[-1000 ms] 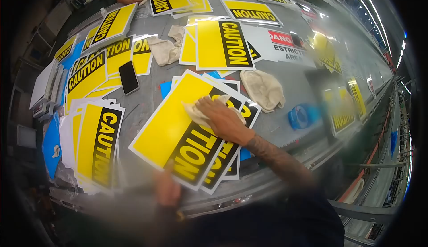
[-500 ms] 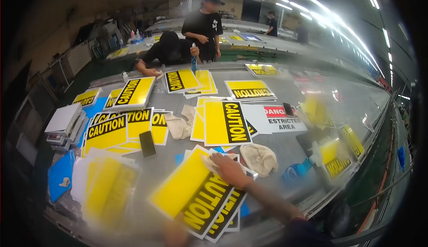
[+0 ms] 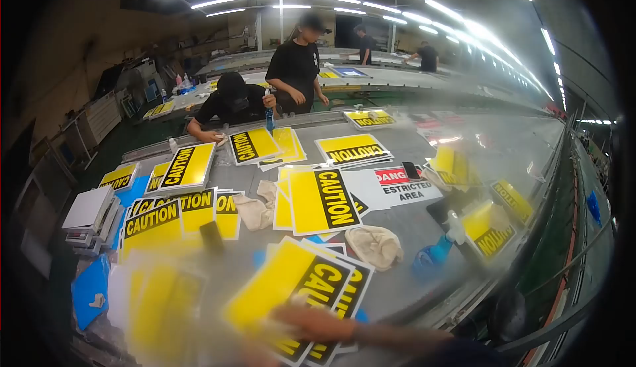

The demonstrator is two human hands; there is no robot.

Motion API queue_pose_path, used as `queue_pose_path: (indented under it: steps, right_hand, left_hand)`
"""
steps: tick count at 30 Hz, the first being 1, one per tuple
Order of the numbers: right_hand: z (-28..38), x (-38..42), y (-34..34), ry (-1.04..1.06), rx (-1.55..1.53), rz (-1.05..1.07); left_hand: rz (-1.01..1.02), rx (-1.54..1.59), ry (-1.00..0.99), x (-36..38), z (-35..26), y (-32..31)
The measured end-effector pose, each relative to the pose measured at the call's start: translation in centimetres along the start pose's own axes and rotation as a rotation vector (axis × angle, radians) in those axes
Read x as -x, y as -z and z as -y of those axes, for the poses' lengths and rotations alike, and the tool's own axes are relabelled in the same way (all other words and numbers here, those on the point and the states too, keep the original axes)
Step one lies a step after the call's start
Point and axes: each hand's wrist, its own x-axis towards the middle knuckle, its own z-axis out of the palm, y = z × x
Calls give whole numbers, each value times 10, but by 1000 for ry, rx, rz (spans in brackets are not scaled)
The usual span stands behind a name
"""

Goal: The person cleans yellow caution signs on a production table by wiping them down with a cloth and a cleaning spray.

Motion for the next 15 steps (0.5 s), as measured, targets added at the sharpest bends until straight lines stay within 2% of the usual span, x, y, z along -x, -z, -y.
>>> queue_pose_path:
  steps: [1, 2, 3, 4, 5, 6, 8, 11, 12, 15]
  right_hand:
    - [34, -5, 5, -149, -193, 148]
    - [44, 1, -12, -140, -274, 168]
    - [45, -8, -32, -22, -222, 269]
    - [45, 1, -34, -19, -268, 268]
    - [62, -2, -14, -12, -316, 263]
    - [62, -1, -4, -7, -345, 320]
    - [60, 5, 12, -1, -397, 435]
    - [30, 13, 22, 80, -460, 472]
    - [18, 6, 11, 228, -323, 418]
    - [15, -10, -6, 43, -291, 284]
  left_hand:
    - [-10, 23, 23, 0, -1, 0]
    - [-67, -83, 82, -1, -5, 17]
    - [-91, -81, 78, 0, -3, 13]
    - [-118, -83, 72, 4, -2, 8]
    - [-144, -90, 62, 10, -7, 4]
    - [-57, 19, 179, 20, -14, 1]
    - [-33, 26, 180, 18, -14, 3]
    - [-24, 11, 165, 10, -12, 5]
    - [-13, 19, 170, 9, -12, 5]
    - [77, 45, 200, 10, -16, 1]
